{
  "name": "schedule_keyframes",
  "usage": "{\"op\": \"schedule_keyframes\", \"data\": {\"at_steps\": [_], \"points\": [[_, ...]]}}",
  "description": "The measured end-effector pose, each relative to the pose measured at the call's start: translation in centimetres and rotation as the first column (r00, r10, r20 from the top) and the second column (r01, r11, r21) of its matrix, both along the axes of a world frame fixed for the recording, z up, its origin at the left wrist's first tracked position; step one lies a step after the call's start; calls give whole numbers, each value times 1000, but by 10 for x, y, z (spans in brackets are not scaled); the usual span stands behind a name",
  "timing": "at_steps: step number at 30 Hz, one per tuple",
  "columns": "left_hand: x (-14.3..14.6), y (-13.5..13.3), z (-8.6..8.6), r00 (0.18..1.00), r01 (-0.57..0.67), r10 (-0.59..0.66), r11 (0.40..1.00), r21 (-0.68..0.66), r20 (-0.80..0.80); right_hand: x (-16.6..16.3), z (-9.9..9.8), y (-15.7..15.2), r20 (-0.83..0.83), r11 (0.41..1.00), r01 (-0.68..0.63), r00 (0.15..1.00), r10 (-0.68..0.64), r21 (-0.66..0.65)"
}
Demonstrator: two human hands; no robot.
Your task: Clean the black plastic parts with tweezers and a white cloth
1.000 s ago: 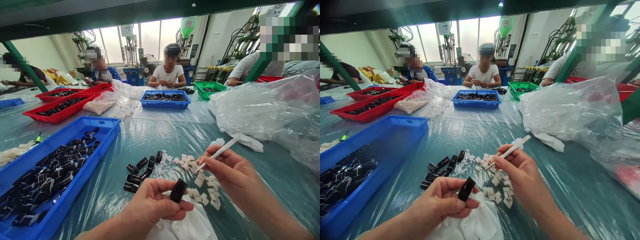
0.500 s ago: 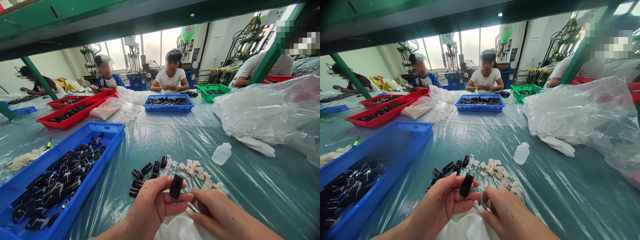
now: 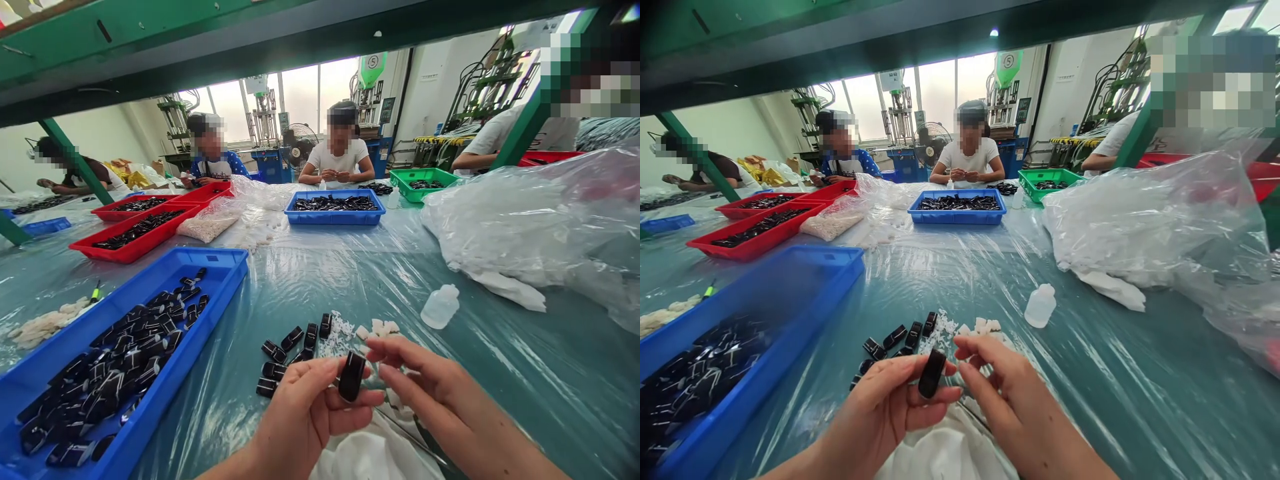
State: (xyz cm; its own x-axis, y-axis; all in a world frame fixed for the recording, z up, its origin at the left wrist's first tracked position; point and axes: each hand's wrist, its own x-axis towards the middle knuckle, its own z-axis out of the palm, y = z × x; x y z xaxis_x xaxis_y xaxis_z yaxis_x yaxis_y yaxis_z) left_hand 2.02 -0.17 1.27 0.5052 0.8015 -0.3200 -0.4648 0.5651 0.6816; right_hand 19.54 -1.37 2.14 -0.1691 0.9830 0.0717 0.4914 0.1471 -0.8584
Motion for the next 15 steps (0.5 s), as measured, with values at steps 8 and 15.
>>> {"op": "schedule_keyframes", "data": {"at_steps": [8, 15], "points": [[0, -3, -3, 998, 66, -66, 998, -12, -3, -4, -4, 4, -225, 993, -106, 970, 93, -49], [1, -3, -4, 994, 103, -103, 995, -8, -45, -6, -1, 3, -260, 991, -101, 963, 75, -87]]}}
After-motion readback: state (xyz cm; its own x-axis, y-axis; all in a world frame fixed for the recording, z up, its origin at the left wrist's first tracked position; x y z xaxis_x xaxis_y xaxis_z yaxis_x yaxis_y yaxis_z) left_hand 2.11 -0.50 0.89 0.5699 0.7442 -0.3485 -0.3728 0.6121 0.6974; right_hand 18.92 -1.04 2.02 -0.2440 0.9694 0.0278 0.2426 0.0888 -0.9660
